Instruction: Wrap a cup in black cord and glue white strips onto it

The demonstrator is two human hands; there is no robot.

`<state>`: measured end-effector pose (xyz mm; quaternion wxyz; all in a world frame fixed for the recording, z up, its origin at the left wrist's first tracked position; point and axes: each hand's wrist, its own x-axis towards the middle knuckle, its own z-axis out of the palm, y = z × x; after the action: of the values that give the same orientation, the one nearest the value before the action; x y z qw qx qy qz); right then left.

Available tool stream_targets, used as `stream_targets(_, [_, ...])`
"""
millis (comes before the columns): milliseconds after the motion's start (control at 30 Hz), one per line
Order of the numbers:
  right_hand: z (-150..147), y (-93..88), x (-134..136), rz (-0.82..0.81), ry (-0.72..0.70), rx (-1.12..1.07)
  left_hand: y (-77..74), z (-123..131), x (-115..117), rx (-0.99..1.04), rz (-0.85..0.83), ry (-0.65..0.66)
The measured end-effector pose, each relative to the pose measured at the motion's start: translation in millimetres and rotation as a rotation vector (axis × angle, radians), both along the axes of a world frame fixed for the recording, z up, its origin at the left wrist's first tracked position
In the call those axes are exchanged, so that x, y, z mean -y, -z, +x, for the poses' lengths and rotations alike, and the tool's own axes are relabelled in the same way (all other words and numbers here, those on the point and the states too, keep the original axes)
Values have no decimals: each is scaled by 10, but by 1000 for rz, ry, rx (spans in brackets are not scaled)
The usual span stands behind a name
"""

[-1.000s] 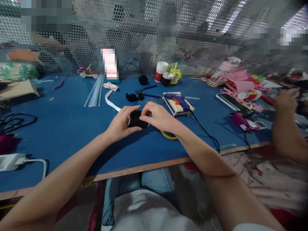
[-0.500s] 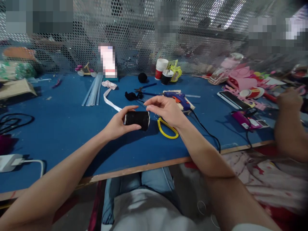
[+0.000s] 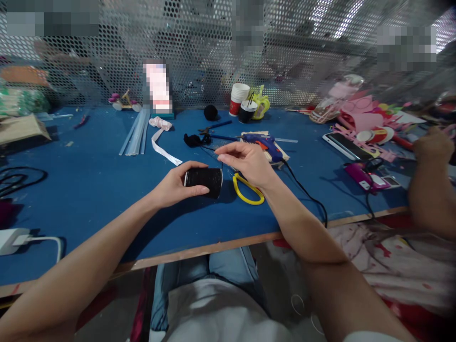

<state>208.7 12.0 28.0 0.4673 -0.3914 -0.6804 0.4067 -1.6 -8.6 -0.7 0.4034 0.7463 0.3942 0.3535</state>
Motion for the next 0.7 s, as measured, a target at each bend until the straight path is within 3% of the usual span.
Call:
stream_targets(367, [7, 64, -21, 13, 28, 93, -33, 9, 26, 7, 78, 11])
stream_targets(700, [12, 143, -64, -56, 16, 51, 12, -6, 1, 18, 241, 24])
